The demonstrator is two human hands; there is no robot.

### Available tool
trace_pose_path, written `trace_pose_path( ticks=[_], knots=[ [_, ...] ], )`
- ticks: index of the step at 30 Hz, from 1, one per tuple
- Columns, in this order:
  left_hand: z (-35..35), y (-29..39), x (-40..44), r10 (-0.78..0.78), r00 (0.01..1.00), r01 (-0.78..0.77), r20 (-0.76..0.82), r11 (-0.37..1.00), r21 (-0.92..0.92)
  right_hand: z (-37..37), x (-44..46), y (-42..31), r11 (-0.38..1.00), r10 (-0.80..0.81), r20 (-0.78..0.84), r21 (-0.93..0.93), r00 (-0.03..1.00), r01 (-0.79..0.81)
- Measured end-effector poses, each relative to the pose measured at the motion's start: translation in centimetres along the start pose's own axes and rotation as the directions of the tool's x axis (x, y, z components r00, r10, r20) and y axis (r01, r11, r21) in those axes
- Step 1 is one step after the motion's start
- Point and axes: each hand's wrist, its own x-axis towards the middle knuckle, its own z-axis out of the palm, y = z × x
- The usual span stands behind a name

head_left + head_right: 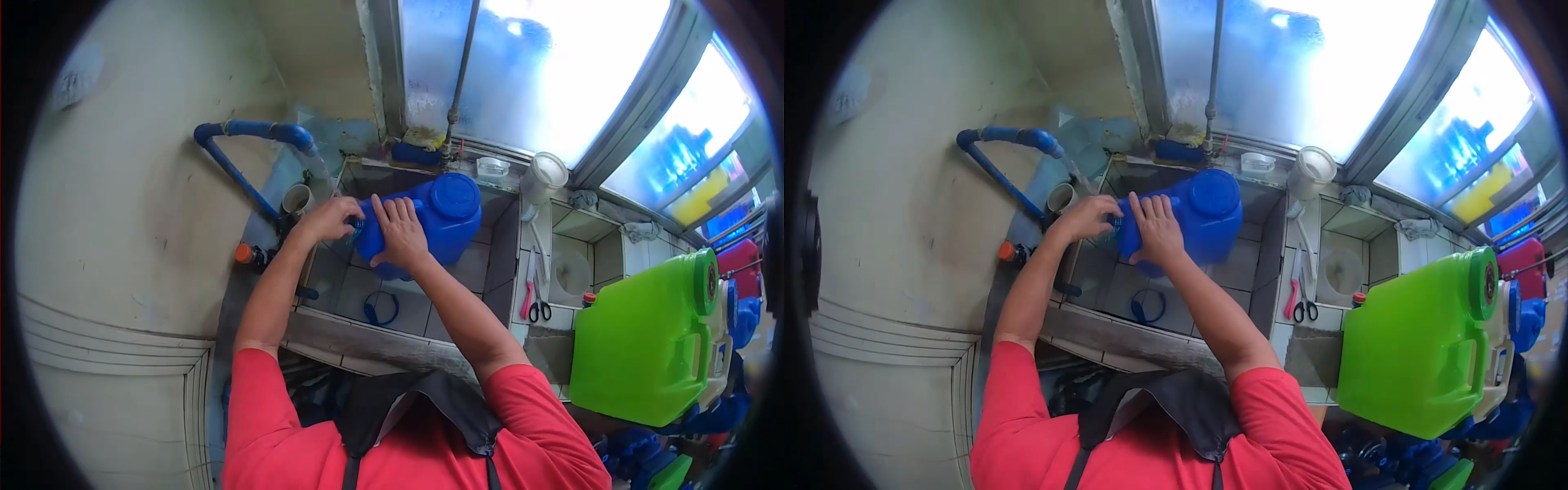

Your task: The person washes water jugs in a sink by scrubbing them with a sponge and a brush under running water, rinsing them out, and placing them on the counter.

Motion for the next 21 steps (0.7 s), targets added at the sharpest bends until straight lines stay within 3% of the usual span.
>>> trace_pose_path(
  ticks=[4,9,13,15,16,18,20,21],
  knots=[
    [-0.6,0.1,0.5,0.066,0.998,-0.065,0.016,0.998,-0.021,0.3,-0.1,0.0,1.000,-0.004,0.001,0.022,1.000,0.004],
    [-1.5,2.5,2.4,-0.046,0.989,0.008,0.142,0.966,0.257,0.0,0.0,-0.2,1.000,0.000,0.043,-0.002,0.999,0.000],
    [0.7,-0.6,2.9,-0.058,0.998,0.055,0.010,0.983,0.172,0.0,-0.4,-0.3,1.000,-0.001,0.005,0.022,1.000,0.001],
    [2.4,-2.8,2.8,-0.376,0.899,0.306,-0.226,0.906,-0.292,-0.2,-0.5,-0.5,1.000,-0.003,0.003,0.027,1.000,0.003],
    [3.1,-3.7,2.6,-0.374,0.899,0.304,-0.229,0.907,-0.290,-0.4,-0.5,-0.5,0.999,-0.006,0.005,0.036,1.000,0.006],
    [4.9,-5.1,1.7,-0.674,0.674,0.706,-0.304,0.708,-0.003,-0.5,-0.6,-0.4,0.999,0.001,0.005,0.038,1.000,-0.001],
    [6.4,-5.1,0.2,-0.678,0.680,0.715,-0.279,0.697,0.051,-0.4,-0.6,-0.1,0.995,-0.026,-0.039,0.096,0.999,0.030],
    [6.4,-5.2,0.0,-0.648,0.707,0.668,-0.284,0.743,-0.031,-0.4,-0.4,-0.1,0.995,-0.020,-0.026,0.100,0.999,0.023]
  ],
)
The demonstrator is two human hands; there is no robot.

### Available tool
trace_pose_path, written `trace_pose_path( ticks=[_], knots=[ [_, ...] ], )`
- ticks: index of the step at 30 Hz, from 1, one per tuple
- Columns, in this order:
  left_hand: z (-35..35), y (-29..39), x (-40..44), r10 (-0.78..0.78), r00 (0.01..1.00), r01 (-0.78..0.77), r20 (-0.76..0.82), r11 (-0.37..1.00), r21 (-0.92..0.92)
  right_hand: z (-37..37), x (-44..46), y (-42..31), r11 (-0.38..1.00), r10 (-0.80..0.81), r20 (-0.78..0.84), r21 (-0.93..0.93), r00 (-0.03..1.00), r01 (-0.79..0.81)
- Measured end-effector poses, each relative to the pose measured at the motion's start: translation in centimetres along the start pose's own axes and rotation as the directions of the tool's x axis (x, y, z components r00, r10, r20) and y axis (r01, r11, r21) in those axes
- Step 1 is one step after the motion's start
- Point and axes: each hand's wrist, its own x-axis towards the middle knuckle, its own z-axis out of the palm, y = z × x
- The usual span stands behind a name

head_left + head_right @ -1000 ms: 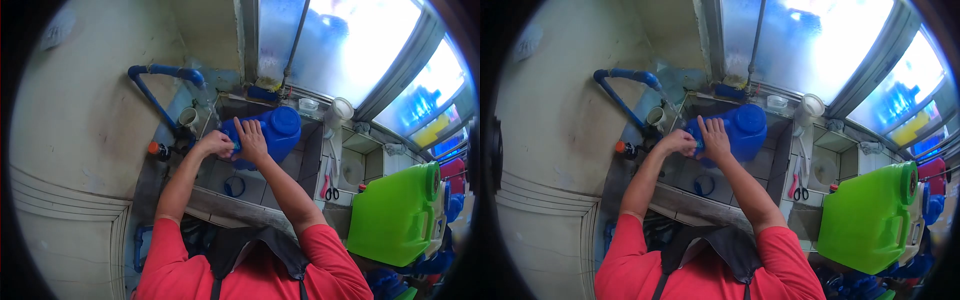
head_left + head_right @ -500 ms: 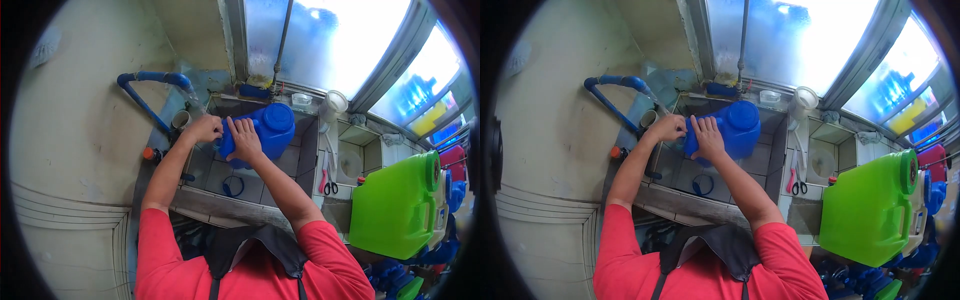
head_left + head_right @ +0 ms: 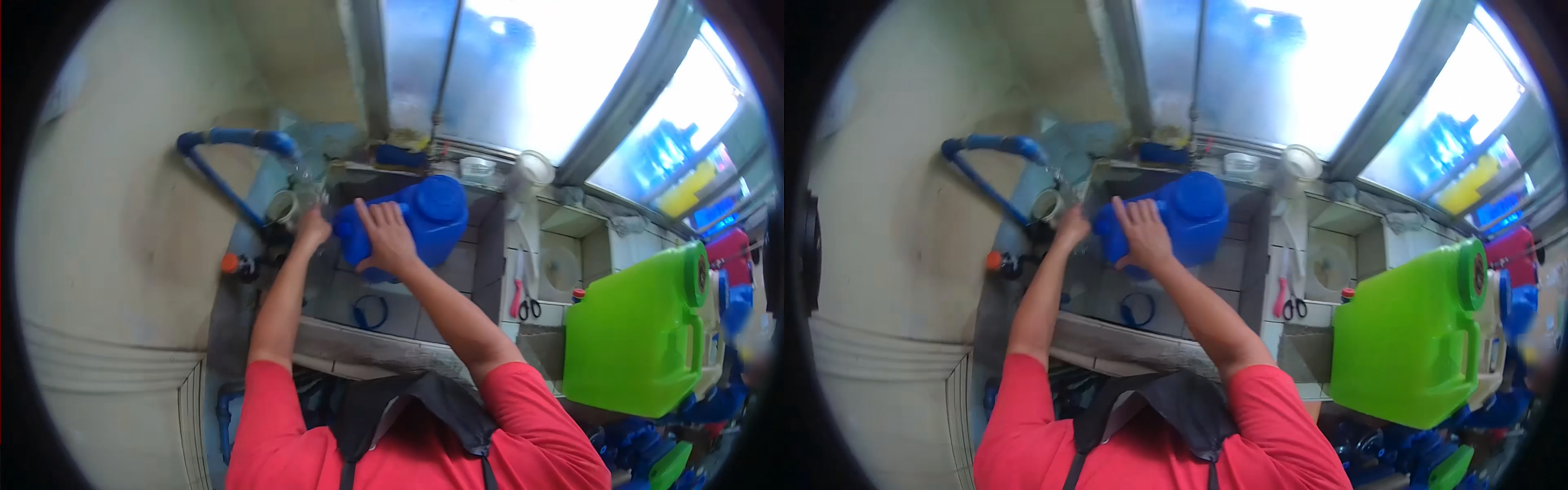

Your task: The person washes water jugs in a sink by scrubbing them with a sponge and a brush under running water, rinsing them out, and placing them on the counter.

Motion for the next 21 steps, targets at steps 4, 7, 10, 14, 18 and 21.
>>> trace_pose_path(
  ticks=[4,7,10,14,18,21],
  knots=[
    [0.2,2.2,0.4,0.370,0.923,-0.370,-0.103,0.783,-0.500,2.3,1.5,-0.2,1.000,-0.002,-0.082,-0.007,0.997,0.002],
    [-1.9,3.8,-0.4,0.486,0.874,-0.450,-0.005,0.804,-0.388,-0.3,3.0,2.4,0.989,-0.007,0.066,0.151,0.998,-0.003],
    [-5.0,6.1,-3.0,0.560,0.826,-0.536,0.070,0.817,-0.214,-6.3,4.0,6.6,0.964,0.130,0.032,0.230,0.991,-0.134],
    [-4.2,7.7,-5.0,0.588,0.809,-0.586,0.008,0.808,-0.064,-13.0,2.9,21.1,0.798,0.564,-0.317,-0.027,0.762,-0.602],
    [-2.8,7.1,-3.6,0.583,0.807,-0.589,-0.093,0.805,-0.067,-16.4,0.9,34.9,0.546,0.813,0.070,-0.435,0.578,-0.716],
    [-2.7,6.8,-2.1,0.563,0.822,-0.568,-0.082,0.822,-0.048,-15.8,0.4,38.1,0.499,0.836,0.431,-0.333,0.341,-0.800]
  ],
)
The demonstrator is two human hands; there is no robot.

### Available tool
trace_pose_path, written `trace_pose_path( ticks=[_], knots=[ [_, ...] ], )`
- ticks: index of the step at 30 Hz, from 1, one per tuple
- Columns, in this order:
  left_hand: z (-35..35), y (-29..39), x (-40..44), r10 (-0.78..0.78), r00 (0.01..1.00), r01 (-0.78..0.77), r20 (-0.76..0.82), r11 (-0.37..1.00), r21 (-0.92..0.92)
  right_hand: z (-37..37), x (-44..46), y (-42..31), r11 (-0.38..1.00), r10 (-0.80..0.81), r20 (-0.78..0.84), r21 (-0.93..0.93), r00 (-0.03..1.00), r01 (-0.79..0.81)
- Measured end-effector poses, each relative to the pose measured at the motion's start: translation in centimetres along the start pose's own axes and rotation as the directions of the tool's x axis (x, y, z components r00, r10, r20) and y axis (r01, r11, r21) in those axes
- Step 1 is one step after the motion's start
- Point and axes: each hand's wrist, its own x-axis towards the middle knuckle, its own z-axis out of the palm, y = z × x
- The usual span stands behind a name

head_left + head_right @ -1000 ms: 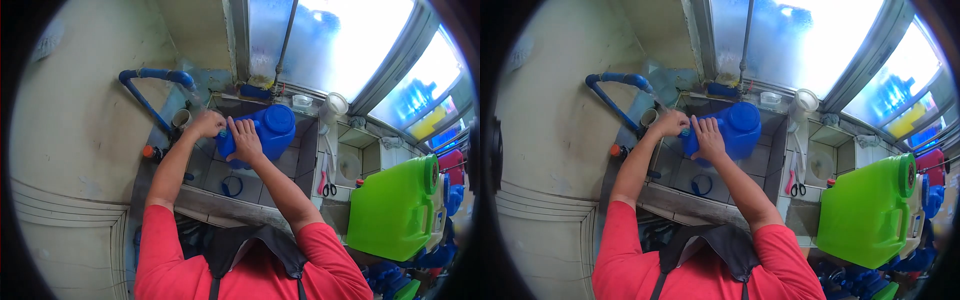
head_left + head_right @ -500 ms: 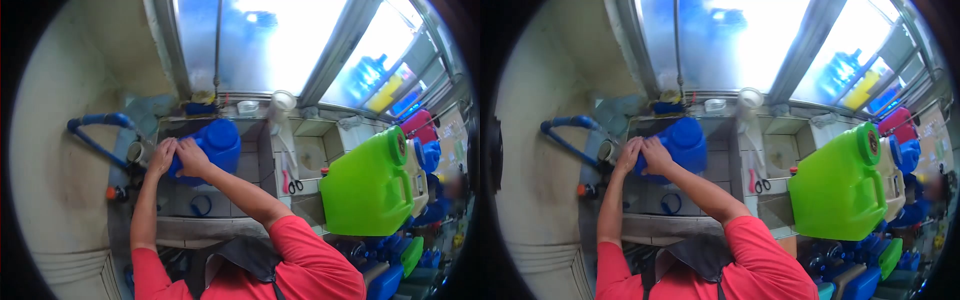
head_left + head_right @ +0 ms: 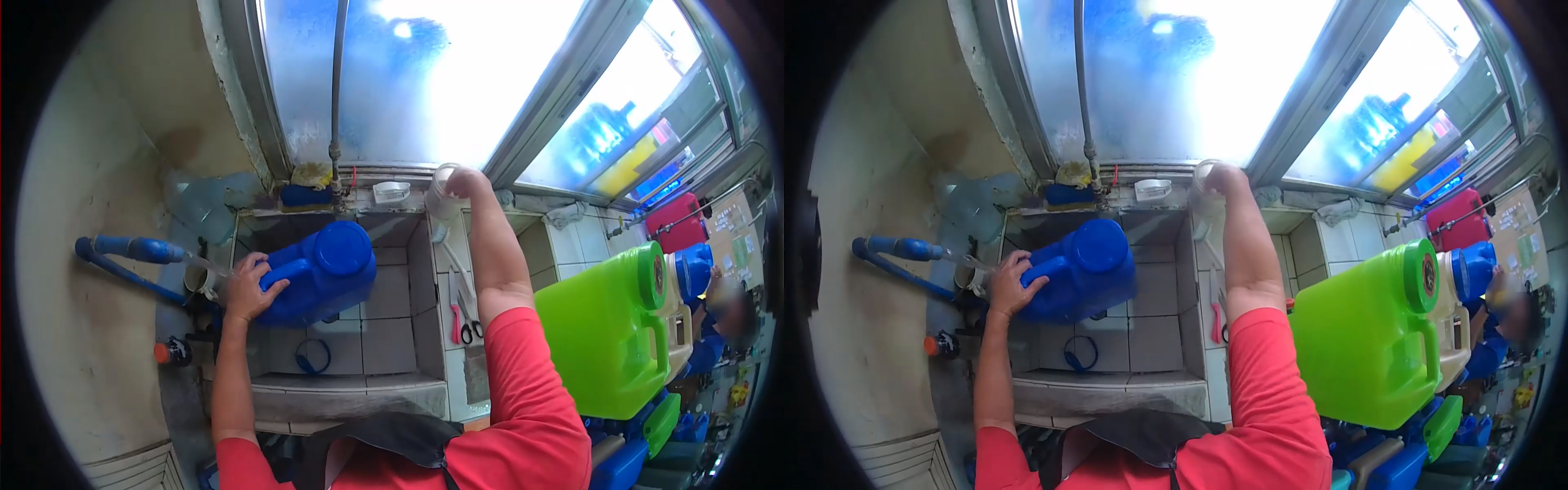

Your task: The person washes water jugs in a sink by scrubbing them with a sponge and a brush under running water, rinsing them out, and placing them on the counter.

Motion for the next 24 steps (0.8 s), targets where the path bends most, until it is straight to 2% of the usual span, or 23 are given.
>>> trace_pose_path(
  ticks=[2,3,4,5,6,7,10,11,14,15,16,18,19,21,22,23,24],
  knots=[
    [0.1,-0.6,0.6,-0.024,0.999,0.024,0.046,1.000,-0.018,0.4,-1.1,-1.0,0.976,0.071,0.012,-0.209,0.997,-0.066],
    [-0.1,-0.4,0.9,-0.027,0.999,0.028,0.046,1.000,-0.014,4.3,10.1,3.0,0.939,0.158,0.017,-0.311,0.987,-0.145],
    [-0.4,0.2,1.0,-0.064,0.996,0.064,0.057,0.998,-0.005,6.8,15.1,4.7,0.940,0.153,0.020,-0.312,0.988,-0.139],
    [-0.6,0.5,1.1,-0.101,0.993,0.101,0.067,0.995,0.005,9.5,19.5,6.6,0.957,0.010,-0.188,-0.283,0.982,-0.064],
    [-0.4,0.3,1.1,-0.107,0.992,0.107,0.063,0.994,0.011,12.6,22.9,10.2,0.963,-0.128,-0.390,-0.269,0.912,0.020],
    [-0.2,0.1,0.9,-0.091,0.995,0.091,0.047,0.996,0.010,10.6,18.5,6.8,0.962,-0.137,-0.390,-0.271,0.911,0.029],
    [0.0,0.1,0.7,-0.087,0.996,0.087,0.030,0.996,0.002,2.3,1.3,-2.4,0.978,0.044,-0.055,-0.200,0.998,-0.054],
    [-0.1,0.3,0.6,-0.095,0.995,0.095,0.035,0.995,-0.008,8.3,13.5,2.8,0.999,-0.018,-0.390,-0.042,0.921,0.002],
    [0.4,0.4,0.4,-0.133,0.991,0.133,0.001,0.991,-0.001,1.9,3.8,0.7,0.986,-0.072,-0.303,-0.162,0.950,0.023],
    [0.5,0.4,0.4,-0.140,0.990,0.140,0.002,0.990,-0.010,-0.9,0.0,-1.4,0.995,0.073,-0.255,-0.049,0.964,-0.088],
    [0.5,0.4,0.5,-0.123,0.992,0.123,0.000,0.992,-0.020,-2.4,-3.4,-2.1,0.992,-0.066,-0.344,-0.127,0.937,0.023],
    [0.4,0.1,0.7,-0.098,0.995,0.098,-0.009,0.995,-0.034,-3.0,-0.7,0.6,0.972,-0.232,-0.303,-0.117,0.924,0.205],
    [0.5,-0.1,0.7,-0.080,0.997,0.080,-0.004,0.996,-0.038,-3.1,-1.7,0.9,0.972,-0.229,-0.306,-0.120,0.924,0.201],
    [0.7,-0.3,0.7,-0.070,0.997,0.069,-0.013,0.997,-0.039,-3.4,-3.6,0.8,0.890,-0.369,-0.328,-0.395,0.870,0.229],
    [0.8,-0.4,0.6,-0.058,0.998,0.058,-0.012,0.998,-0.034,-3.3,-5.9,0.0,0.884,-0.383,-0.327,-0.402,0.864,0.239],
    [0.9,-0.6,0.5,-0.055,0.998,0.055,-0.011,0.998,-0.026,-2.8,-9.1,-1.3,0.864,-0.272,-0.473,0.264,0.838,0.429],
    [1.0,-0.8,0.4,-0.082,0.996,0.082,-0.021,0.997,-0.016,-1.7,-11.2,-2.5,0.395,-0.102,-0.495,0.776,0.863,0.491]
  ],
)
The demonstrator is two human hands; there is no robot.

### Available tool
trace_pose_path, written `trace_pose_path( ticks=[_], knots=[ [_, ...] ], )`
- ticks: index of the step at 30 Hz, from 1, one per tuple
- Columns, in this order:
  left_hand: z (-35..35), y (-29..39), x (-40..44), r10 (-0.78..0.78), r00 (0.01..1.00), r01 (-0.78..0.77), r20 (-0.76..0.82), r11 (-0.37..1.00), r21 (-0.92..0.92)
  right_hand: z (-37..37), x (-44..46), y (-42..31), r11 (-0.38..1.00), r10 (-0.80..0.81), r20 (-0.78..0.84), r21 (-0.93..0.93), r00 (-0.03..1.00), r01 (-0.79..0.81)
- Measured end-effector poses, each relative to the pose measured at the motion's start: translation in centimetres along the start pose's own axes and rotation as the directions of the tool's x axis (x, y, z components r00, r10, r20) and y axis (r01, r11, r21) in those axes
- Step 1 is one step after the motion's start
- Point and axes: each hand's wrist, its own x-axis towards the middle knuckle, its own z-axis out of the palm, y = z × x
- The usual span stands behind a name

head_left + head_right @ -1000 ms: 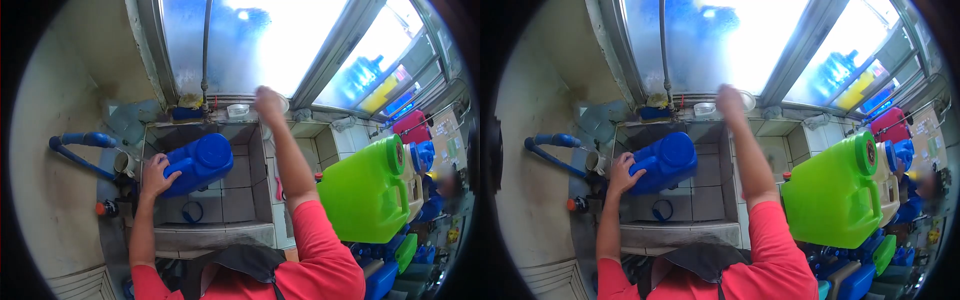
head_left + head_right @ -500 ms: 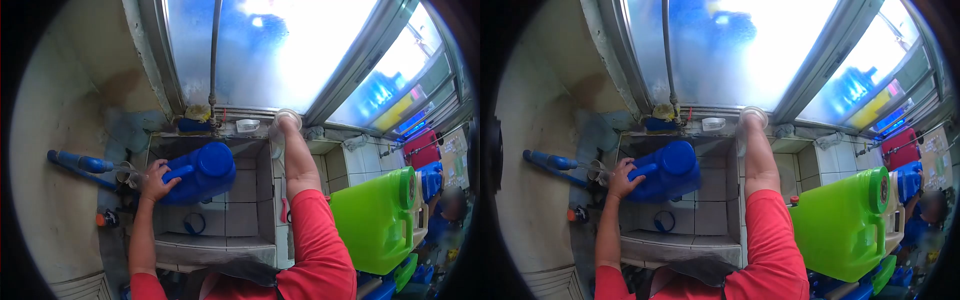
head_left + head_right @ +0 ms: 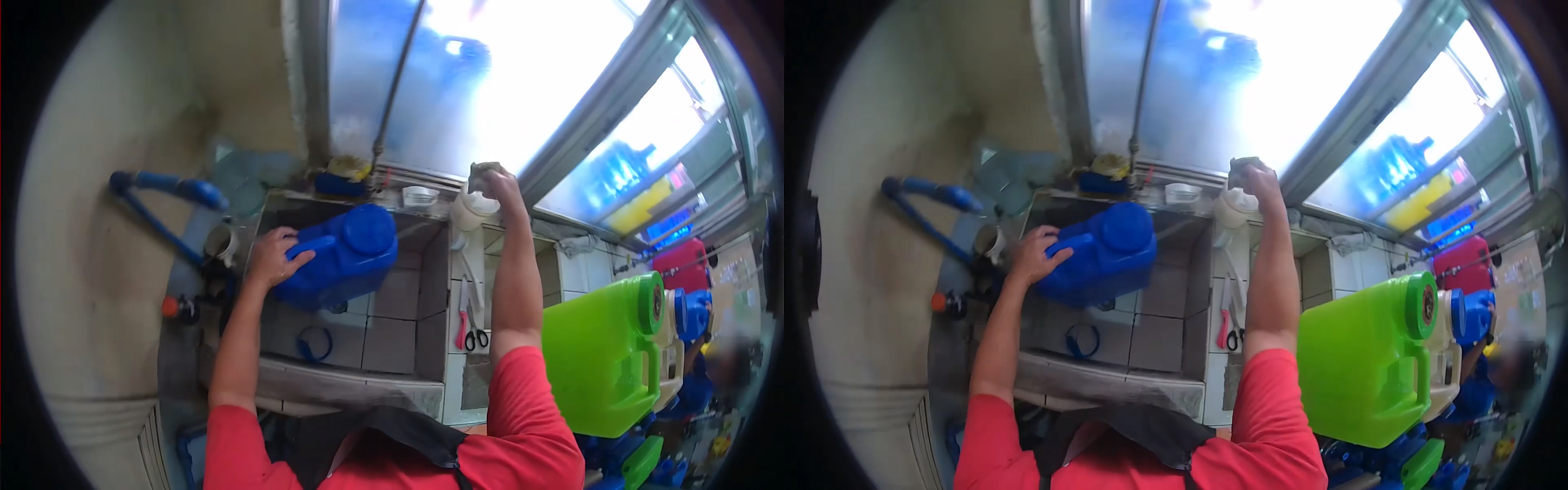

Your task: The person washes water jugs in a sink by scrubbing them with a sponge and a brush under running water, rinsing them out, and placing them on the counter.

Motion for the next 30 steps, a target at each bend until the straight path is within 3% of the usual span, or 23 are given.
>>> trace_pose_path(
  ticks=[2,4,5,6,8,11,13,14,15,17,18,20,21,22,24,25,26,28,29,30],
  knots=[
    [0.4,-0.2,0.2,0.059,0.998,-0.060,-0.016,0.997,-0.041,2.7,-3.6,0.0,0.952,-0.299,0.258,0.149,0.919,0.267],
    [0.3,-0.2,0.2,0.038,0.999,-0.039,-0.013,0.998,-0.054,8.4,-7.1,0.3,0.978,-0.158,0.228,-0.096,0.961,0.184],
    [0.4,-0.2,0.4,0.049,0.999,-0.049,-0.003,0.995,-0.082,11.3,-8.5,2.5,0.758,-0.462,0.325,-0.338,0.825,0.558],
    [0.7,-0.4,0.5,0.042,0.999,-0.042,-0.005,0.996,-0.076,14.2,-10.2,4.7,0.349,-0.653,0.484,-0.490,0.583,0.799],
    [1.2,-0.8,0.3,0.010,1.000,-0.010,0.015,0.999,-0.044,18.8,-16.7,4.8,0.328,-0.574,0.602,-0.452,0.555,0.830],
    [1.0,-0.3,-0.1,0.008,1.000,-0.008,-0.003,0.998,-0.066,20.3,-14.9,3.9,0.337,-0.536,0.617,-0.470,0.576,0.816],
    [1.7,-0.6,-0.3,-0.023,1.000,0.023,-0.003,0.997,-0.068,21.9,-12.1,5.3,0.393,-0.571,0.352,-0.675,0.741,0.624],
    [1.7,-0.4,-0.1,-0.055,0.998,0.053,-0.019,0.996,-0.072,22.6,-11.7,5.4,0.394,-0.566,0.244,-0.759,0.788,0.518],
    [1.6,-0.3,-0.2,-0.048,0.999,0.047,-0.019,0.997,-0.068,23.0,-12.4,6.1,0.397,-0.569,0.237,-0.759,0.787,0.516],
    [1.0,0.3,-0.4,-0.042,0.999,0.041,-0.015,0.998,-0.041,23.2,-14.6,6.8,0.210,-0.613,0.623,-0.465,0.486,0.860],
    [1.1,0.1,-0.2,-0.042,0.999,0.041,-0.017,0.998,-0.043,22.6,-14.1,6.6,0.208,-0.613,0.624,-0.465,0.485,0.861],
    [1.6,-0.3,-0.4,0.070,0.996,-0.073,-0.051,0.996,-0.051,20.7,-12.6,5.1,0.280,-0.568,0.592,-0.515,0.572,0.810],
    [1.9,-0.3,-0.4,0.072,0.996,-0.074,-0.048,0.996,-0.053,20.9,-11.2,5.2,0.392,-0.596,0.439,-0.572,0.673,0.721],
    [2.0,-0.1,-0.5,0.060,0.996,-0.062,-0.063,0.998,-0.031,21.0,-11.2,4.7,0.393,-0.594,0.438,-0.575,0.675,0.718],
    [2.0,0.1,-0.7,0.050,0.996,-0.051,-0.079,0.999,-0.004,21.5,-11.3,3.5,0.440,-0.389,0.280,-0.781,0.878,0.444],
    [1.7,0.7,-0.8,0.038,0.996,-0.038,-0.082,0.999,-0.003,21.6,-11.3,3.9,0.313,-0.498,0.537,-0.621,0.681,0.719],
    [1.5,1.0,-0.7,0.020,0.996,-0.020,-0.091,1.000,-0.004,21.6,-11.1,4.1,0.311,-0.500,0.537,-0.621,0.680,0.719],
    [1.3,1.0,-0.6,0.016,0.997,-0.017,-0.080,1.000,-0.007,21.2,-11.1,4.6,0.264,-0.578,0.714,-0.295,0.396,0.918],
    [1.3,1.0,-0.7,0.017,0.998,-0.018,-0.066,1.000,-0.009,20.7,-10.1,4.6,0.340,-0.577,0.658,-0.346,0.485,0.874],
    [1.5,0.8,-0.6,0.020,0.998,-0.020,-0.065,1.000,-0.010,19.9,-8.6,5.1,0.341,-0.577,0.656,-0.348,0.487,0.873]
  ],
)
